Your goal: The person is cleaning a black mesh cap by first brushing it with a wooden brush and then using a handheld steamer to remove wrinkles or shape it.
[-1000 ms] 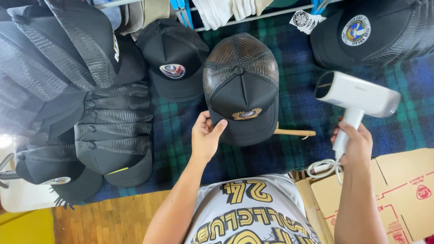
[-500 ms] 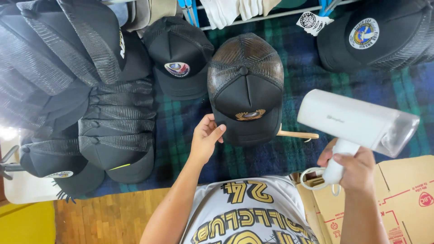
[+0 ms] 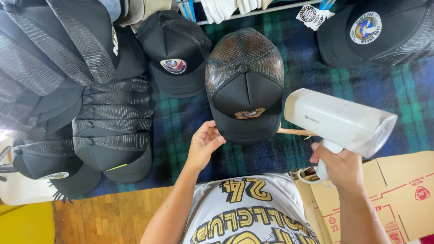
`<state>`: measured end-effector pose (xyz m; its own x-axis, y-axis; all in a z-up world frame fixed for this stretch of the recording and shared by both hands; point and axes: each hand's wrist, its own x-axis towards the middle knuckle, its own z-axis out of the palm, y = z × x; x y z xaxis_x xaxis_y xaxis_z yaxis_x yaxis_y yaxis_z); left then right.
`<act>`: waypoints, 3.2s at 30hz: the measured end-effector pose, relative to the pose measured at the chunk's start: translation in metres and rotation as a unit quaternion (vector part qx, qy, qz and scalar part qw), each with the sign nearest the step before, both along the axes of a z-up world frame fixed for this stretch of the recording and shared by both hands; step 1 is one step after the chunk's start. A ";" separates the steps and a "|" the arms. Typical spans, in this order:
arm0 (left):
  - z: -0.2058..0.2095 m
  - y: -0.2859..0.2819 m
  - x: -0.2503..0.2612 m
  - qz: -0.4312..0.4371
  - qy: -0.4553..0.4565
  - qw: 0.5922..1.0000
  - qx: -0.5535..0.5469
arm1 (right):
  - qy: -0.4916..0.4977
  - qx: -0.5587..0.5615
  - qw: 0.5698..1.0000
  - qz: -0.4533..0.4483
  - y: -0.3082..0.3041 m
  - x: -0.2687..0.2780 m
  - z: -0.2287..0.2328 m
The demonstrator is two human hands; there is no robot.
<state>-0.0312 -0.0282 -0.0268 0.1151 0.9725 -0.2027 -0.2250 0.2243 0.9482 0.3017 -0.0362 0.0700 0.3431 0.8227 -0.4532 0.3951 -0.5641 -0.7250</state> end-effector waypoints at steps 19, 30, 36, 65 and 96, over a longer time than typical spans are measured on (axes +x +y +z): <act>0.002 -0.003 -0.001 0.015 0.019 1.000 -0.019 | -0.064 -0.035 0.992 0.099 0.006 -0.001 -0.002; -0.011 -0.003 0.000 0.045 -0.050 0.998 -0.001 | -0.046 -0.062 0.990 0.117 -0.011 -0.021 0.008; -0.054 -0.003 -0.010 0.021 -0.120 0.990 0.071 | -0.078 -0.014 0.979 0.190 -0.031 -0.033 -0.002; -0.044 -0.009 -0.018 0.012 -0.345 0.938 0.010 | -0.167 0.044 0.883 0.436 -0.036 -0.099 0.012; -0.033 -0.006 -0.015 -0.007 -0.266 0.960 0.087 | -0.100 -0.090 0.978 0.158 -0.034 -0.065 0.005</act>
<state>-0.0460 -0.0343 -0.0595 0.1716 0.9837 0.0541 -0.6863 0.0800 0.7229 0.2367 -0.0704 0.0753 0.1811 0.8148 -0.5508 0.6951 -0.5022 -0.5144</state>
